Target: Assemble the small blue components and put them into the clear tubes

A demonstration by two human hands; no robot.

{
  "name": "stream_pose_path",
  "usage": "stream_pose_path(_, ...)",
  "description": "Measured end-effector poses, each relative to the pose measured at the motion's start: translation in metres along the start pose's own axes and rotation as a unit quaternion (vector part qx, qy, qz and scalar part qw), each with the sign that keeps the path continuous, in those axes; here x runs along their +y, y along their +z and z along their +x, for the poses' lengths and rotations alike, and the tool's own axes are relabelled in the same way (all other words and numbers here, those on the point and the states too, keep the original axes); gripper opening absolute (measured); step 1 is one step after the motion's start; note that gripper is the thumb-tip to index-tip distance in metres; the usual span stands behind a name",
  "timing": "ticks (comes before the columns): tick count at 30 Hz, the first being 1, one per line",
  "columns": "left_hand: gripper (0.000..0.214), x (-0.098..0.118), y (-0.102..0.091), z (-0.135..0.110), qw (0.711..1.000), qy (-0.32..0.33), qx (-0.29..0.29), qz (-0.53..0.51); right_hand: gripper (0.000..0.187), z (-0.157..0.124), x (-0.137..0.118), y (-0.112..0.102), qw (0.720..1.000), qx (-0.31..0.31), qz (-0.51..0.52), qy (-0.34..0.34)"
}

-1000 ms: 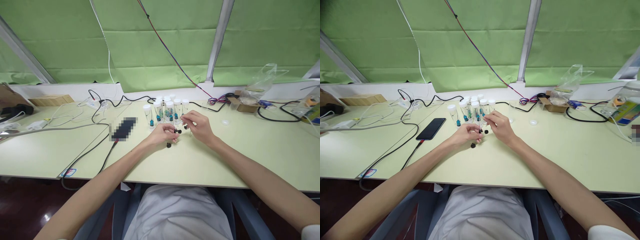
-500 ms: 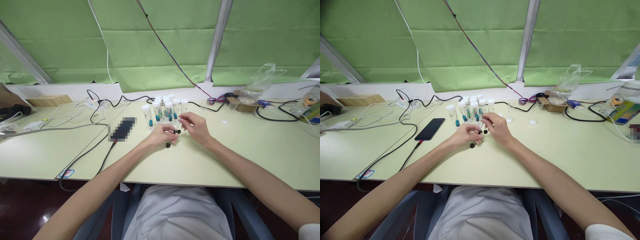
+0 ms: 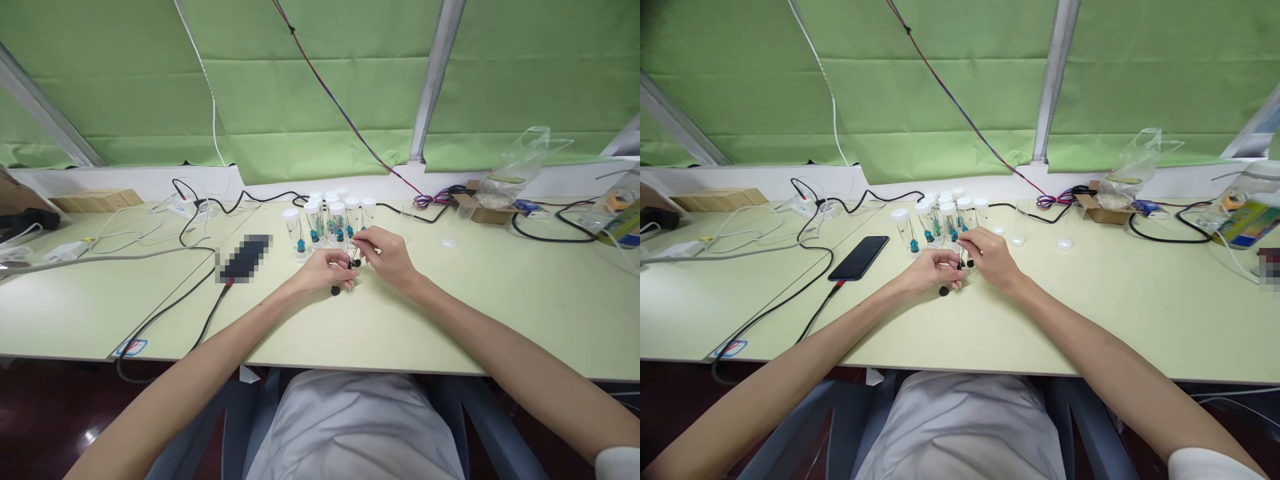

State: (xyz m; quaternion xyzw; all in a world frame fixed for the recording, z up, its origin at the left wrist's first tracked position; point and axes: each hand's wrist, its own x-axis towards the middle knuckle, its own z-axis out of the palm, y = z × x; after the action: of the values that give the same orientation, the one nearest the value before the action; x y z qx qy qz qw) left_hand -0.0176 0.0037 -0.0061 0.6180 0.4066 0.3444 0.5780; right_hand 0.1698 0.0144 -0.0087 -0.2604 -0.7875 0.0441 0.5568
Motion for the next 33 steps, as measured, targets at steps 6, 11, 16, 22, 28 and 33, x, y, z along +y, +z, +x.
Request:
stream_pose_path(6, 0.045, -0.0015, -0.0003, 0.0012, 1.000, 0.003, -0.002, 0.000, 0.014, -0.0007, 0.0032, 0.0017, 1.000, -0.007, -0.007, -0.010)
stream_pose_path(11, 0.043, -0.0019, -0.0005, 0.0014, 1.000, 0.005, -0.002, 0.002, 0.015, -0.0008, 0.0047, 0.0017, 1.000, -0.010, -0.017, -0.013)
stream_pose_path(16, 0.043, -0.0012, 0.0001, 0.0010, 1.000, 0.006, -0.005, 0.001, 0.016, -0.0012, 0.0045, 0.0013, 1.000, -0.017, -0.015, -0.006)
stream_pose_path(22, 0.043, 0.0003, 0.0001, 0.0002, 1.000, 0.005, -0.001, -0.004, 0.016, -0.0013, 0.0043, 0.0007, 1.000, -0.016, -0.019, -0.005)
stream_pose_path(28, 0.046, 0.0007, 0.0006, 0.0001, 1.000, 0.003, 0.000, -0.008, 0.015, -0.0010, 0.0048, 0.0005, 1.000, -0.013, -0.027, -0.009)
stream_pose_path(33, 0.049, -0.0003, 0.0003, 0.0003, 1.000, 0.002, 0.002, -0.021, 0.016, -0.0016, 0.0059, 0.0007, 1.000, -0.012, -0.025, -0.005)
